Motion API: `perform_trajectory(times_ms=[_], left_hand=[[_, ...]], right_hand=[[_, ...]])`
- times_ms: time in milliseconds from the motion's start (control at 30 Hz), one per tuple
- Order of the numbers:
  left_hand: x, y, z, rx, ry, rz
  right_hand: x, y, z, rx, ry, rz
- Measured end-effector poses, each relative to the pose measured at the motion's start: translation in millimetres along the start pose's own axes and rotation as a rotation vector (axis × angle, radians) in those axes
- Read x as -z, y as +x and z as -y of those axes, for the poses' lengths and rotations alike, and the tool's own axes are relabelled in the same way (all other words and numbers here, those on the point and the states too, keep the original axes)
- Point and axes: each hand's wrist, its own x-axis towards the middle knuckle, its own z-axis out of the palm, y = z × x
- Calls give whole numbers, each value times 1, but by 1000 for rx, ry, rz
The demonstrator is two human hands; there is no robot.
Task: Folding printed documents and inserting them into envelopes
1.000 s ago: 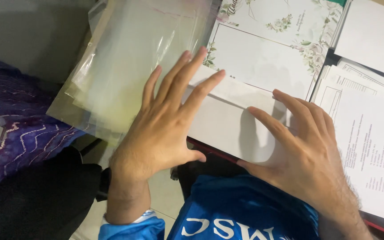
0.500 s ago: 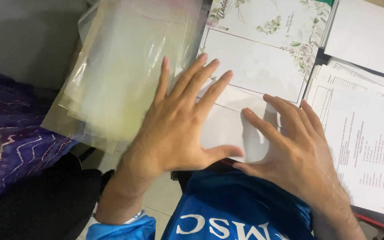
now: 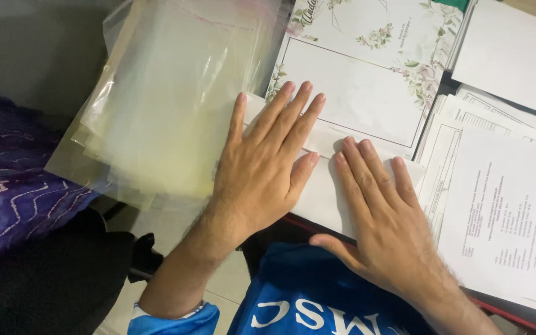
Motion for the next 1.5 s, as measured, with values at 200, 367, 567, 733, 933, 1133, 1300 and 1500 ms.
perform_trajectory(times_ms=[200, 367, 567, 733, 933, 1133, 1300, 1500], left_hand=[[0, 0, -1, -5, 24, 9], [0, 0, -1, -5, -8, -3], [3, 0, 1, -28, -21, 15], [9, 3, 6, -83, -85, 138], [26, 14, -6, -33, -117, 194], [43, 7, -74, -134, -147, -74], [19, 11, -150, -497, -502, 117], [-31, 19, -182, -543, -329, 270]], right_hand=[[-6, -14, -3, -22, 0, 7], [-1, -36, -9, -22, -13, 25], [-4, -51, -15, -20, 1, 15], [-8, -50, -15, -7, -95, 20], [2, -47, -22, 5, 165, -80], [37, -95, -63, -117, 442, -304], [59, -143, -110, -329, 312, -398], [49, -182, -149, -482, 244, -308]])
